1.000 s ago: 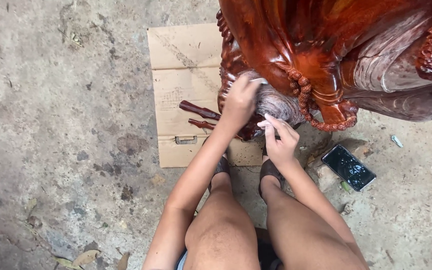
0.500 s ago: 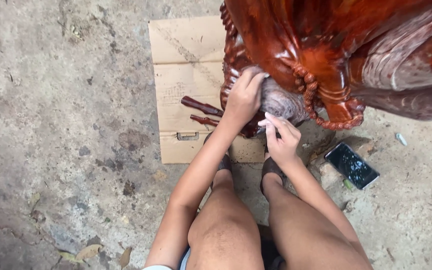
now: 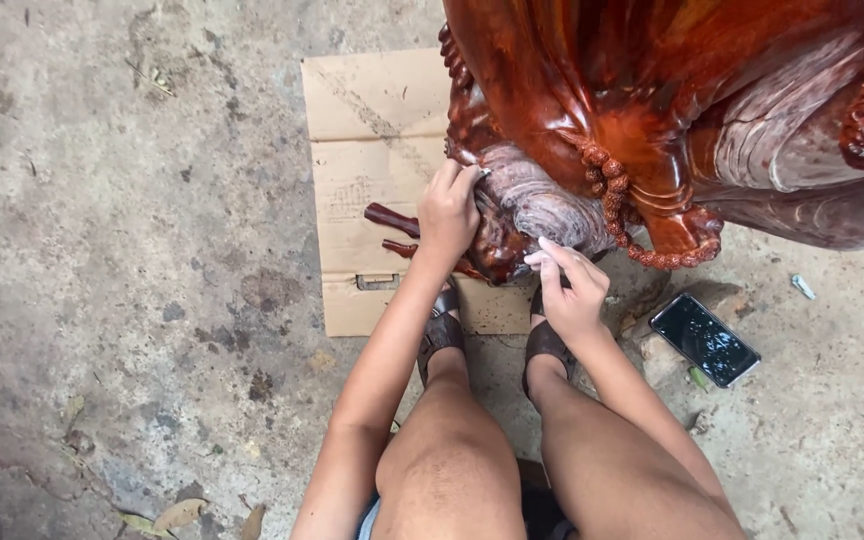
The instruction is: Sanding and finishing a large, intricate wooden sculpture by hand using a small piece of sandpaper.
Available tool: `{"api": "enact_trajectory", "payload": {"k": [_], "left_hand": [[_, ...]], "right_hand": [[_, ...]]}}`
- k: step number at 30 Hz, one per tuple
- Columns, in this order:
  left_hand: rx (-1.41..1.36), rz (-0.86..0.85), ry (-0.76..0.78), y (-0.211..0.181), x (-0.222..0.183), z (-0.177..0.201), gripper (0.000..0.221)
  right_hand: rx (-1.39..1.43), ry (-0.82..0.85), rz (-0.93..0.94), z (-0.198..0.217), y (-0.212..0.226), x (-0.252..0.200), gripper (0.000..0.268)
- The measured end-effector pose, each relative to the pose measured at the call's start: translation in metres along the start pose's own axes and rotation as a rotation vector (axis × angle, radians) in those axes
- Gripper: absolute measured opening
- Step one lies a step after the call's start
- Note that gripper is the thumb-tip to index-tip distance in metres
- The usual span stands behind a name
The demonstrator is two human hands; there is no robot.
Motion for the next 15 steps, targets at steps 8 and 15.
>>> {"api": "enact_trajectory", "payload": {"k": [8,15], "left_hand": [[-0.015,-0.11,-0.039,0.002,-0.013,-0.056,0.037],[0.014,-0.059,-0.036,-0.025,-0.004,-0.01,0.035]], "right_hand": [[0.012,0.02,0.01,-0.007,0.003,-0.002,0.021],[0.022,-0.002,-0.015,0.002,-0.002,-0.003,0.02]]}}
Point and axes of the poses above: each hand's wrist, its own x-axis towards the middle knuckle, its own z-axis out of the back of the hand, y = z × x, the point moved 5 cm from there along x, towards the middle knuckle, and after that the axes turned 1 degree about x, right-handed, at the moved point
